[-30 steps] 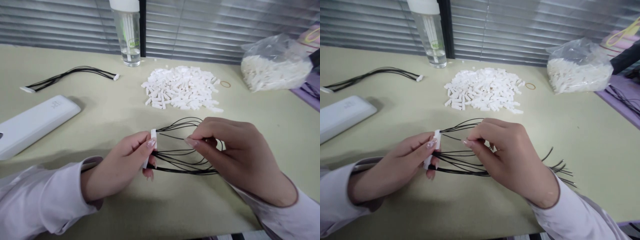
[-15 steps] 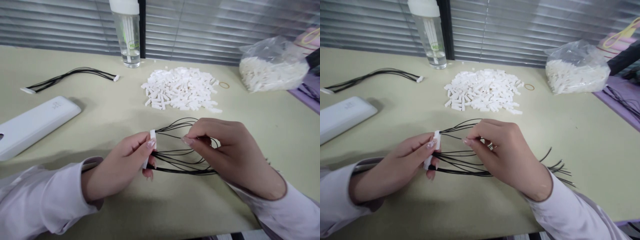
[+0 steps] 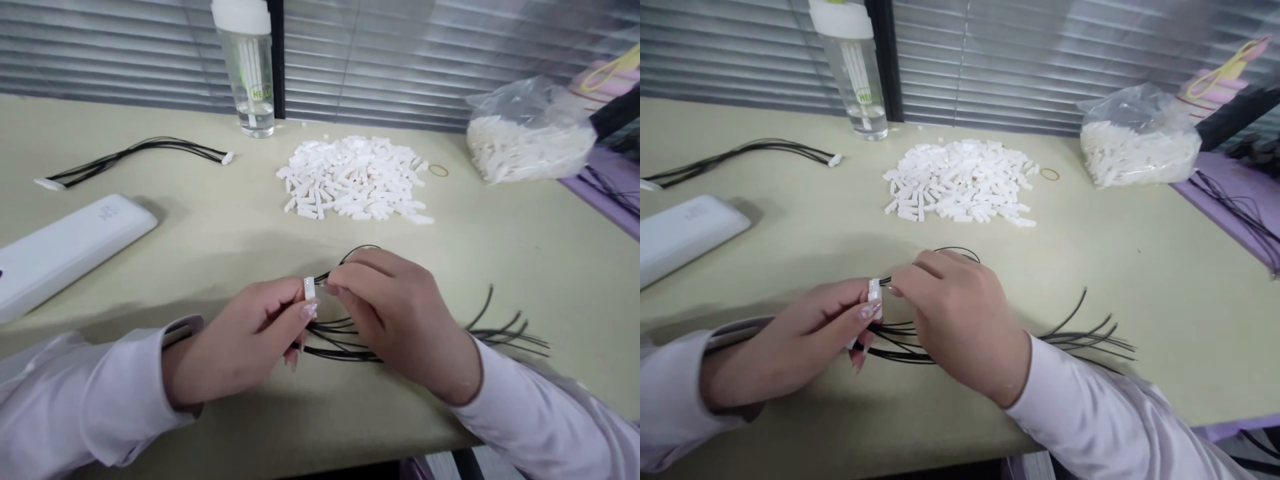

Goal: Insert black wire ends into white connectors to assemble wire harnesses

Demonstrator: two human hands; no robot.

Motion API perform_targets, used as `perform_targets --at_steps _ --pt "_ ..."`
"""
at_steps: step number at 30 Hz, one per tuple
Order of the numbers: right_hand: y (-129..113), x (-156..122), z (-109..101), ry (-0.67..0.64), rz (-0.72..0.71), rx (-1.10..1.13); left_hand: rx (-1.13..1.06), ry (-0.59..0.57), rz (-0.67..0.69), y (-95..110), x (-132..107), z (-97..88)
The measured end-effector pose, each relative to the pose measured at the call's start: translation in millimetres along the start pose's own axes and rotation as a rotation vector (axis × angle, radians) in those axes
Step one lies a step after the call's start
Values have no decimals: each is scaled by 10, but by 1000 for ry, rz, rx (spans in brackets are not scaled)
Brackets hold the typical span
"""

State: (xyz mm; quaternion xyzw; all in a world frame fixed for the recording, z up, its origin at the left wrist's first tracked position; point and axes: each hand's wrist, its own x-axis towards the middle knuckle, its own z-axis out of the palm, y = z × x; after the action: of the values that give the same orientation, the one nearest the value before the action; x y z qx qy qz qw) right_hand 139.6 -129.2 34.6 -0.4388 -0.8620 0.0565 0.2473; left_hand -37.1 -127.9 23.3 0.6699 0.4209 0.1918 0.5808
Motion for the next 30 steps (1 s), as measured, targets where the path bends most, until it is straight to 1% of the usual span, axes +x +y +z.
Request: perform_targets --at_steps 2,4,5,6,8,10,12,15,17,23,30 --pt "-23 -11 -63 113 -28 -62 -55 23 -33 9 19 5" --pt "-54 -39 -160 226 -73 -111 -99 89 -71 20 41 8" --pt "-67 -57 -208 235 -93 -122 -115 133 -80 23 50 9" --pt "-76 -74 -248 197 -112 -130 -130 173 -82 24 57 8" --pt "-74 -100 -291 24 -126 -168 -161 221 -75 18 62 5" --pt "-50 -106 -283 -131 -121 -232 -190 228 -75 6 59 3" --pt "-22 -98 -247 -210 -116 -266 -212 227 -81 -7 56 2" --pt "-5 -87 -200 -244 -117 -217 -225 237 -82 -24 62 3" --pt "-7 -87 -181 -241 -122 -189 -221 243 -81 -35 70 3" --pt "14 -104 -128 -219 -169 -249 -220 244 -61 -49 82 0" --pt "19 -101 -80 -222 -173 -250 -235 232 -64 -40 82 -5"
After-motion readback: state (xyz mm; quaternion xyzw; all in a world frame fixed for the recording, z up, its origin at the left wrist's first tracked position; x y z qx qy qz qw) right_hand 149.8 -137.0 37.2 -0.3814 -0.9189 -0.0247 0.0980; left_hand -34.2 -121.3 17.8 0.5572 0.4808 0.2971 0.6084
